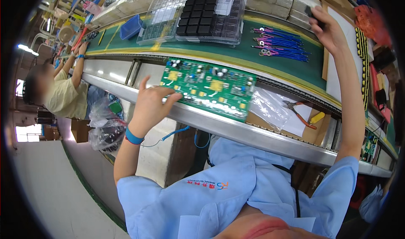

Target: Manually assembling and inspecting components on a printed circuit board on an electronics production line.

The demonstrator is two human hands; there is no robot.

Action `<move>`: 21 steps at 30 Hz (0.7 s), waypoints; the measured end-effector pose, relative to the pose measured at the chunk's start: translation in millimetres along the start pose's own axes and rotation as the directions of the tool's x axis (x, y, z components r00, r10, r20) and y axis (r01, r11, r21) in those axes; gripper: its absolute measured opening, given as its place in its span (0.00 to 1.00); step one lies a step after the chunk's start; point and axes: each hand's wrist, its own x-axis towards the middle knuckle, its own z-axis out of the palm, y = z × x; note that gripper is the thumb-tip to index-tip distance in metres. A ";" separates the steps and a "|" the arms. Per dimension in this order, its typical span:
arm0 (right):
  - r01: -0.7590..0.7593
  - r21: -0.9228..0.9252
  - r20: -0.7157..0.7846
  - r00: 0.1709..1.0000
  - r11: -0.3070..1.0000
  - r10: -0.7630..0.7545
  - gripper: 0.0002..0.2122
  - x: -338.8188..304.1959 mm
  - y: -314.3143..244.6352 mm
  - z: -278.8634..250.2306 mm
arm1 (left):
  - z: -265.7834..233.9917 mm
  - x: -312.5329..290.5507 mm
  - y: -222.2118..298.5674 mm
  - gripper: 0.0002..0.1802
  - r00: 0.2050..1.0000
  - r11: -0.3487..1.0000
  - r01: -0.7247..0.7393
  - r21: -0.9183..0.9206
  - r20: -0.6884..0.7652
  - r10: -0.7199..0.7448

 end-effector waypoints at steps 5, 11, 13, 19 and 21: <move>-0.043 -0.176 -0.067 0.997 0.984 0.031 0.19 -65.7 -11.6 7.0 | 2.6 12.7 64.7 0.13 0.972 0.982 -0.191 -0.015 0.135 0.191; -0.124 -0.130 -0.038 0.992 0.984 0.120 0.22 -116.0 -16.8 -3.9 | 11.8 25.4 128.0 0.13 0.835 0.842 -0.539 -0.025 0.117 0.538; -0.099 -0.172 -0.057 0.994 0.980 0.090 0.23 -132.0 -16.9 -10.9 | -8.4 50.6 139.7 0.12 0.818 0.771 -0.574 0.275 0.227 0.528; -0.193 -0.402 -0.096 0.981 0.895 0.168 0.23 -173.5 -10.4 24.2 | -45.8 234.1 104.7 0.27 0.975 0.830 -0.174 0.530 -0.027 0.222; -0.214 -0.406 -0.049 0.976 0.889 0.213 0.23 -187.4 -11.1 44.8 | -24.0 277.8 52.8 0.32 0.914 0.902 -0.209 0.377 -0.252 0.317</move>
